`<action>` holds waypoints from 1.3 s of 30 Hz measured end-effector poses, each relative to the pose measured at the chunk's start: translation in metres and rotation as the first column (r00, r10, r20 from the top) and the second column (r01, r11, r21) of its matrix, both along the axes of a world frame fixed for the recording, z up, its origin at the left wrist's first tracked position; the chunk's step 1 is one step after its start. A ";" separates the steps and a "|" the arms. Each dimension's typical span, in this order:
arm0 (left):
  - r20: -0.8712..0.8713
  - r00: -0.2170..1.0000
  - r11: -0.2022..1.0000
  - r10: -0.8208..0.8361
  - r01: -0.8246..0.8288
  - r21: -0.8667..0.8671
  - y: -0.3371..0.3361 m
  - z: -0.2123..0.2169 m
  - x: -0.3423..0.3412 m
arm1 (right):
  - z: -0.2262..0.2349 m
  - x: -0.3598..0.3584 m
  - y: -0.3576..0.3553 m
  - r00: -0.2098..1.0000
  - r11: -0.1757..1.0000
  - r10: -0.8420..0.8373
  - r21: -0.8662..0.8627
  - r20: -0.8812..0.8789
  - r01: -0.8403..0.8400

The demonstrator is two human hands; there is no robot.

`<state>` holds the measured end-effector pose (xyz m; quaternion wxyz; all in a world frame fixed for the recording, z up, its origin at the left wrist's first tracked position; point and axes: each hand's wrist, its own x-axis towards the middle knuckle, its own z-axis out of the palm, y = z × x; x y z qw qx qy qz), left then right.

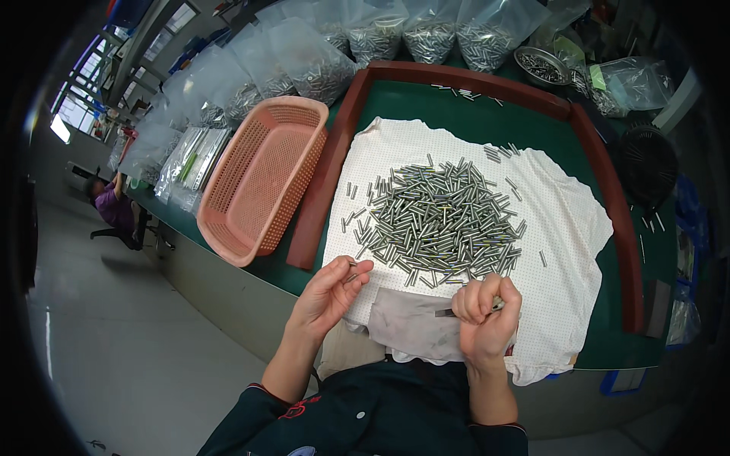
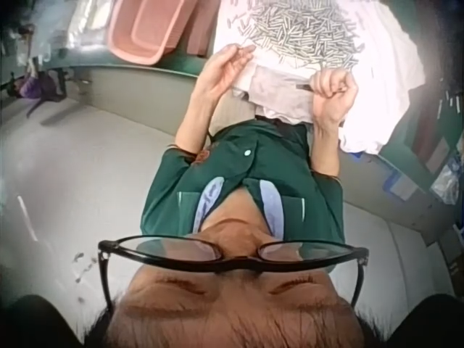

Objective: Inspecting and cleaning small metal pins on a workbench tray using a cloth.

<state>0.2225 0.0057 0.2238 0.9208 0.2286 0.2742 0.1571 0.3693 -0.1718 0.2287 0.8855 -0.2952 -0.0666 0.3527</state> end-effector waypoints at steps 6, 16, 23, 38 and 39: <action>0.057 0.997 0.951 0.045 -0.060 0.304 0.000 0.027 -0.011 | -0.001 -0.001 0.000 1.000 1.000 0.006 -0.005 0.005 -0.006; -0.114 0.696 -0.293 0.709 0.438 0.850 0.075 0.095 -0.037 | 0.000 -0.001 0.000 1.000 1.000 0.004 0.004 0.003 -0.004; 0.111 0.787 -0.533 0.607 0.300 0.791 0.043 0.076 -0.017 | -0.001 0.000 -0.001 1.000 1.000 0.005 -0.004 0.007 -0.005; -0.298 0.880 -0.595 0.370 0.471 0.651 0.041 0.025 0.036 | -0.002 0.000 -0.001 1.000 1.000 0.017 0.017 -0.001 -0.017; -0.361 0.849 -0.580 0.386 0.528 0.621 0.041 0.026 0.037 | -0.002 0.000 -0.001 1.000 1.000 0.018 0.016 0.003 -0.018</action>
